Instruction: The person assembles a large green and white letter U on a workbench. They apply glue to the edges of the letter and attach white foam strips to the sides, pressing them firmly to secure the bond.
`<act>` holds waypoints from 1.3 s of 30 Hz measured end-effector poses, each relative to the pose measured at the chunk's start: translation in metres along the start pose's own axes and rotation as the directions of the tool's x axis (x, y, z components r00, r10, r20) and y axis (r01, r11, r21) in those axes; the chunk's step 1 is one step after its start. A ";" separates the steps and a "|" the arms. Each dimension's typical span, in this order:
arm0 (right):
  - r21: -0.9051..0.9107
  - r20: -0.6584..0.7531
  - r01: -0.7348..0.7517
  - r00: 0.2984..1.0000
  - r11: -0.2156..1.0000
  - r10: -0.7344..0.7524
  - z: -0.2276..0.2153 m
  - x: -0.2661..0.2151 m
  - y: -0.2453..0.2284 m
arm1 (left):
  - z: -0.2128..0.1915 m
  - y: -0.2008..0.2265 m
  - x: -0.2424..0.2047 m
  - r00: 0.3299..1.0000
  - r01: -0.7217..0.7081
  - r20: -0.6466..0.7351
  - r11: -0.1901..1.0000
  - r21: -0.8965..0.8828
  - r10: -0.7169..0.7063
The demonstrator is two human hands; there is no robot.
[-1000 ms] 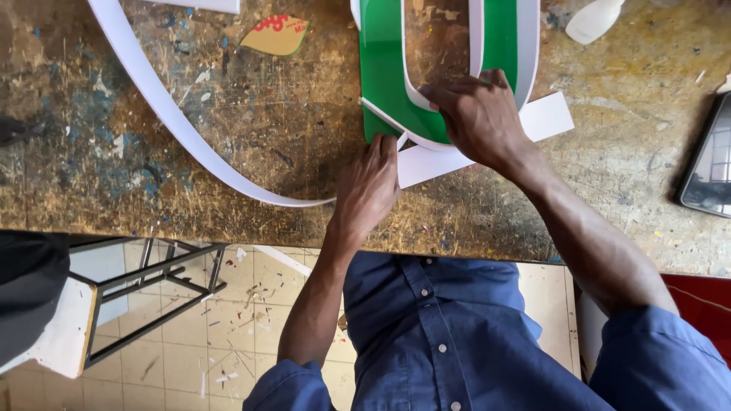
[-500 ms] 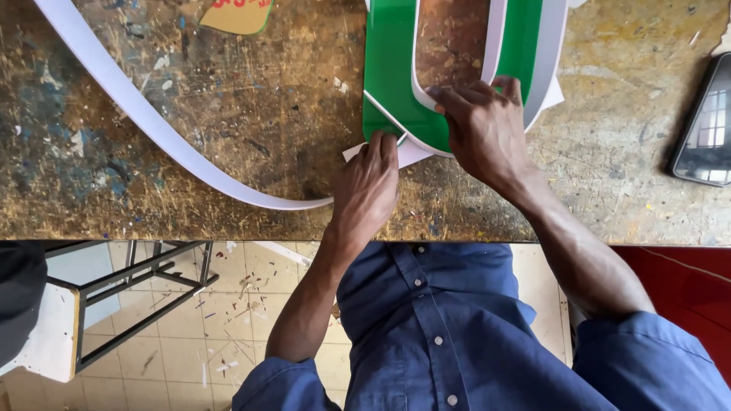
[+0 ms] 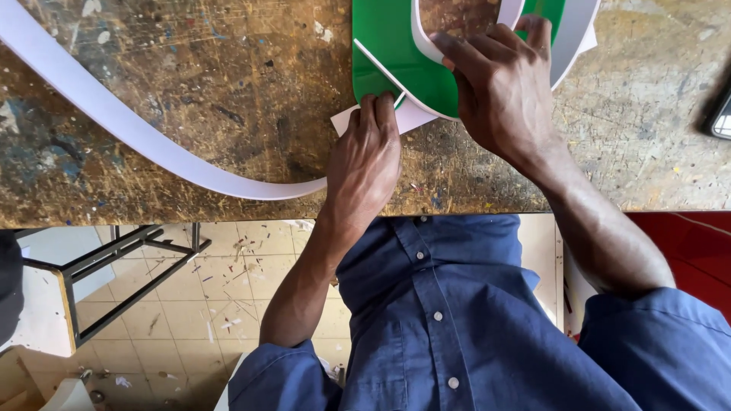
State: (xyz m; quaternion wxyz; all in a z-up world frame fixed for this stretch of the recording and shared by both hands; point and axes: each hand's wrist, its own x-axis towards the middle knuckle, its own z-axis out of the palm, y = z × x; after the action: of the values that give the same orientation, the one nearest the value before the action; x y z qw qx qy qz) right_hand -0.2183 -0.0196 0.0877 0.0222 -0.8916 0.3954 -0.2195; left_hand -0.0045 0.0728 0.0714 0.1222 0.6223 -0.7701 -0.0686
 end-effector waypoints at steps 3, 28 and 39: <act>0.002 0.000 0.014 1.000 1.000 -0.014 0.000 0.000 0.002 | 0.000 0.000 0.001 0.999 0.017 0.037 0.999 -0.035 -0.016; 0.067 0.028 0.004 1.000 0.998 -0.006 -0.006 -0.002 0.001 | -0.013 0.002 0.008 0.991 0.023 0.135 0.982 -0.188 0.003; 0.058 0.012 0.005 1.000 0.998 -0.006 -0.007 -0.001 -0.001 | -0.015 0.004 0.010 0.991 0.018 0.132 0.992 -0.127 -0.001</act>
State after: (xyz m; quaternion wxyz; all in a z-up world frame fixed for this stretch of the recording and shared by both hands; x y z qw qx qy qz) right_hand -0.2210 -0.0179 0.0936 0.0501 -0.8930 0.3864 -0.2254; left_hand -0.0061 0.0648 0.0880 0.1103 0.6110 -0.7675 -0.1594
